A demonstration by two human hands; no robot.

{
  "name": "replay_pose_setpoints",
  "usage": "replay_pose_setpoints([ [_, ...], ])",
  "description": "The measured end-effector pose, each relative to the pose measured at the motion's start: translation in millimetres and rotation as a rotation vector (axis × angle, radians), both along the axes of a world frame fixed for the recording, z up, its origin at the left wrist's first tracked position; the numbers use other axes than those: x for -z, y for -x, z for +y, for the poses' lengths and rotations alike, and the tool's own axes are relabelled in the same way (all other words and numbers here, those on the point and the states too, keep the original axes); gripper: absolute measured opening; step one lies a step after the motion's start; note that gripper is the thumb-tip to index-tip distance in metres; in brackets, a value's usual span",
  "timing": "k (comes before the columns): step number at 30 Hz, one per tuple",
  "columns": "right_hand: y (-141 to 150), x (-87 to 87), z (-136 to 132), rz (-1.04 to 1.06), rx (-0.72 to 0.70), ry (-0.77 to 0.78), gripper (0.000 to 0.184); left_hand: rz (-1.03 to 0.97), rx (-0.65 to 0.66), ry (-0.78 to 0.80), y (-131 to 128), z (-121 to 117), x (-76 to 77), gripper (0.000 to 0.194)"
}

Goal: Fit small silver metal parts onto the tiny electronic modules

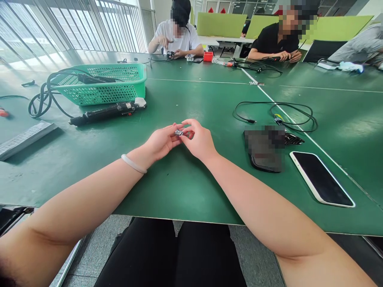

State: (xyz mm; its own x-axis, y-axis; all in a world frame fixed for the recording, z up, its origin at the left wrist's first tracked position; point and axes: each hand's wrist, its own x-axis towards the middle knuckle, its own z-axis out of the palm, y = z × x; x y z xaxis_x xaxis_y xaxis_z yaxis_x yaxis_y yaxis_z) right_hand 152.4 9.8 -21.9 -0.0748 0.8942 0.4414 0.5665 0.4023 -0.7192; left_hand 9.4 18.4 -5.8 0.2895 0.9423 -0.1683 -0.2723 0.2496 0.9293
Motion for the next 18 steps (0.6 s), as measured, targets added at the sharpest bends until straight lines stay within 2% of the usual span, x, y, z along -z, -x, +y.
replay_pose_setpoints([
  [4,7,0.9,-4,-0.007,-0.015,0.006,0.032,-0.085,-0.014,0.087,-4,-5,-0.3,0.017],
  [12,5,2.1,-2,-0.077,-0.028,-0.013,0.037,-0.031,-0.079,0.16,1,-2,0.6,0.02],
  [15,-1,3.2,2,-0.105,0.001,-0.026,0.04,0.123,-0.128,0.142,9,4,-2.1,0.019],
  [18,-8,5.9,6,-0.096,0.004,-0.002,0.045,0.417,-0.067,0.05,20,7,-8.2,0.015],
])
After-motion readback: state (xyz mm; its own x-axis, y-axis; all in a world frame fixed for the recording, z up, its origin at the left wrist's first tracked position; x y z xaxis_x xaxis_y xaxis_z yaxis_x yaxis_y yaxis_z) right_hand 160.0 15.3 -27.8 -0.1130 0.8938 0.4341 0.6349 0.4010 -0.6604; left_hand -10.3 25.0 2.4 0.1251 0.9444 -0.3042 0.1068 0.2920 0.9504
